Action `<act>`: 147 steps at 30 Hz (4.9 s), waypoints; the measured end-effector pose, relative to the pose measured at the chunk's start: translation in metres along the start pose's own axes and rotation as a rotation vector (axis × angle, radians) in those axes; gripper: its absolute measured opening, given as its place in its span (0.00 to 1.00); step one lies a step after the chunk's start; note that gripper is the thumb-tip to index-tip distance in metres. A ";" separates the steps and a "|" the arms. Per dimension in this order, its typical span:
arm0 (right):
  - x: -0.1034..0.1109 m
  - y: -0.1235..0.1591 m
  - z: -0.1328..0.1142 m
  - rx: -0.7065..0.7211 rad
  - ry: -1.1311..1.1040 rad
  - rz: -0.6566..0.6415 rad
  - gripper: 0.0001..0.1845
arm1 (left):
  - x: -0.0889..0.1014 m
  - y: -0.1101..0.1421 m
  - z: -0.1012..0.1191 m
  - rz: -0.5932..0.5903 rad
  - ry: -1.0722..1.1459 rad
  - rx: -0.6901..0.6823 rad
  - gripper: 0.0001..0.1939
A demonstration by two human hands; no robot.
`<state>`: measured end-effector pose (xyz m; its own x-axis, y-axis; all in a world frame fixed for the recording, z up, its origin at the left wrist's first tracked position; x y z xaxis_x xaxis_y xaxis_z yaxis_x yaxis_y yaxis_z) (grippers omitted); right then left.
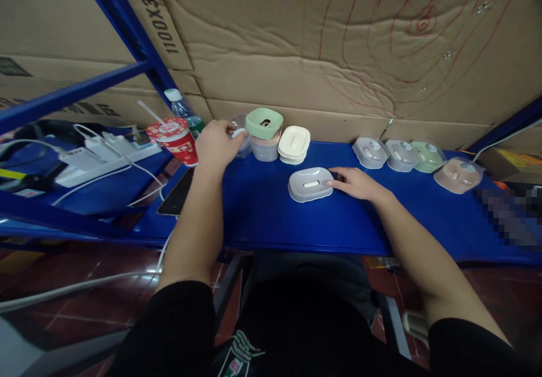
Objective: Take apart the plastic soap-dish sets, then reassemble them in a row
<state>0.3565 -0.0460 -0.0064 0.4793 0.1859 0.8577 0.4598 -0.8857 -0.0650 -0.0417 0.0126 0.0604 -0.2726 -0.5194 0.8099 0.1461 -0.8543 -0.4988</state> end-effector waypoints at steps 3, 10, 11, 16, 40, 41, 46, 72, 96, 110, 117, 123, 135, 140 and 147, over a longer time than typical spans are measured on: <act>0.001 0.001 -0.001 -0.013 -0.003 -0.012 0.39 | -0.014 -0.001 -0.003 -0.254 -0.145 0.014 0.21; 0.002 0.001 0.000 -0.011 -0.003 -0.018 0.37 | -0.025 -0.001 -0.001 -0.295 -0.136 0.107 0.09; 0.001 0.001 0.001 -0.007 -0.004 -0.017 0.37 | -0.025 -0.002 -0.002 -0.276 -0.108 0.125 0.08; 0.000 0.001 0.004 0.014 0.000 -0.004 0.37 | -0.024 -0.003 -0.008 -0.125 0.007 0.176 0.07; 0.012 0.007 -0.008 0.211 -0.250 0.413 0.43 | -0.032 0.076 0.105 -0.161 1.035 -0.366 0.23; 0.011 0.006 -0.009 0.206 -0.295 0.418 0.42 | -0.035 0.082 0.111 -0.256 1.041 -0.349 0.23; 0.003 0.001 -0.005 0.027 -0.398 0.419 0.36 | -0.039 0.090 0.119 -0.452 0.761 -0.288 0.28; -0.007 -0.006 -0.005 -0.094 -0.077 0.109 0.37 | -0.046 0.080 0.100 -0.881 0.106 -0.390 0.26; -0.006 0.001 -0.056 0.233 0.282 0.093 0.35 | -0.057 0.094 0.112 -0.695 0.002 -0.389 0.36; 0.011 0.000 -0.003 0.060 0.325 0.211 0.31 | -0.060 0.087 0.111 -0.748 0.011 -0.449 0.29; 0.021 -0.002 0.024 -0.112 0.402 0.330 0.29 | -0.054 0.078 0.107 -0.597 0.118 -0.348 0.27; 0.014 0.000 0.021 -0.233 0.442 0.336 0.37 | -0.058 0.072 0.101 -0.465 0.156 -0.319 0.38; 0.004 0.000 -0.001 0.092 0.291 0.371 0.39 | -0.072 0.062 0.090 -0.348 0.269 -0.278 0.19; 0.018 0.004 -0.005 0.204 0.117 0.568 0.33 | -0.052 0.067 0.096 -0.390 0.401 -0.476 0.16; 0.013 0.006 -0.009 0.256 -0.007 0.489 0.18 | -0.062 0.080 0.101 -0.820 0.139 -0.681 0.14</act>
<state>0.3585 -0.0530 0.0087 0.6874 -0.2174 0.6930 0.3486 -0.7382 -0.5774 0.0831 -0.0251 0.0015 -0.1592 0.2507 0.9549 -0.6792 -0.7298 0.0784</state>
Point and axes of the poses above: each hand's wrist, its own y-axis away from the middle knuckle, its own x-axis out of the back of the hand, z = x × y, the point moved 3 cm from there along -y, towards the middle knuckle, and after that the axes turned 7 degrees about -y, right-handed, at the moved point
